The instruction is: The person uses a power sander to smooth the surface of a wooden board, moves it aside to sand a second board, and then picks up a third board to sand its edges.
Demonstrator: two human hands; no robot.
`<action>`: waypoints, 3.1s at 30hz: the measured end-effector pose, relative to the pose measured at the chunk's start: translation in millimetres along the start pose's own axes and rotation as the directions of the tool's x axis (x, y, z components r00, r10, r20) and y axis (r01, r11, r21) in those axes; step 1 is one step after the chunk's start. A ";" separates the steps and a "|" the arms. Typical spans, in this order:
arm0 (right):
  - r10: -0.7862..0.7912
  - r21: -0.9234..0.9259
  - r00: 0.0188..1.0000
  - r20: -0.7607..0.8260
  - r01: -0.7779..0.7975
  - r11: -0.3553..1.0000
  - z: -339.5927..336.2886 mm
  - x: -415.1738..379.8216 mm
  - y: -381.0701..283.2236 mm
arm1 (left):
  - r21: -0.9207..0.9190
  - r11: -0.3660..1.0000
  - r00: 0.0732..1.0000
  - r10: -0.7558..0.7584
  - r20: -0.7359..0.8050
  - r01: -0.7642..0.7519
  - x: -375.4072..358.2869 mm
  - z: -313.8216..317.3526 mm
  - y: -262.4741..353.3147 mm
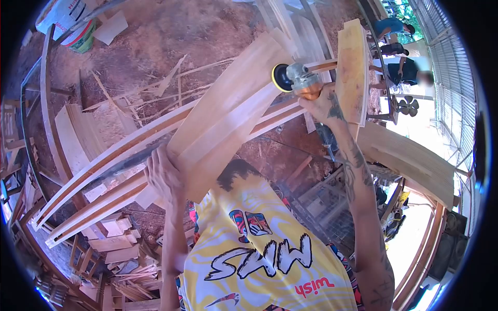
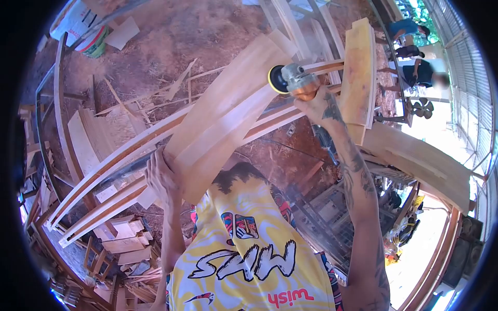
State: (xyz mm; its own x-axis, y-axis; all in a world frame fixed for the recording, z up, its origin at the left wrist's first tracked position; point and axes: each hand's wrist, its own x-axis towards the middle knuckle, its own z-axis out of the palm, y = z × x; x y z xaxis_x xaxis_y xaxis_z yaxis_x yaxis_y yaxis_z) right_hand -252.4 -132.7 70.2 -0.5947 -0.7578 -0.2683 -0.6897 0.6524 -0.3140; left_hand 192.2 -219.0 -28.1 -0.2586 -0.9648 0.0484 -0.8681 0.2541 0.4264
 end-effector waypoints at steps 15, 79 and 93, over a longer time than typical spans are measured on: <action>-0.118 0.114 0.992 0.043 0.112 0.987 38.7 -81.8 -41.0 | -0.048 0.999 1.000 -0.015 -0.014 0.014 -1.5 5.9 -3.3; -0.210 0.098 0.971 0.118 0.199 0.975 52.4 -83.7 -46.1 | -0.071 0.991 0.993 0.114 -0.001 -0.114 17.9 14.4 -5.0; -0.051 0.103 0.998 -0.041 0.055 0.993 44.1 -40.6 -12.8 | -0.073 0.988 0.982 0.144 0.122 -0.136 28.0 5.7 4.2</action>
State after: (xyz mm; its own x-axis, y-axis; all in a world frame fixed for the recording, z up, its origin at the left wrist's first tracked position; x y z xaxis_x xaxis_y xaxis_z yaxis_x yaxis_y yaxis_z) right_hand -201.3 -110.3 44.9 -0.5755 -0.7893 -0.2143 -0.6752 0.6063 -0.4200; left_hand 179.0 -244.6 -30.1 -0.4306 -0.9025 -0.0016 -0.7920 0.3770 0.4803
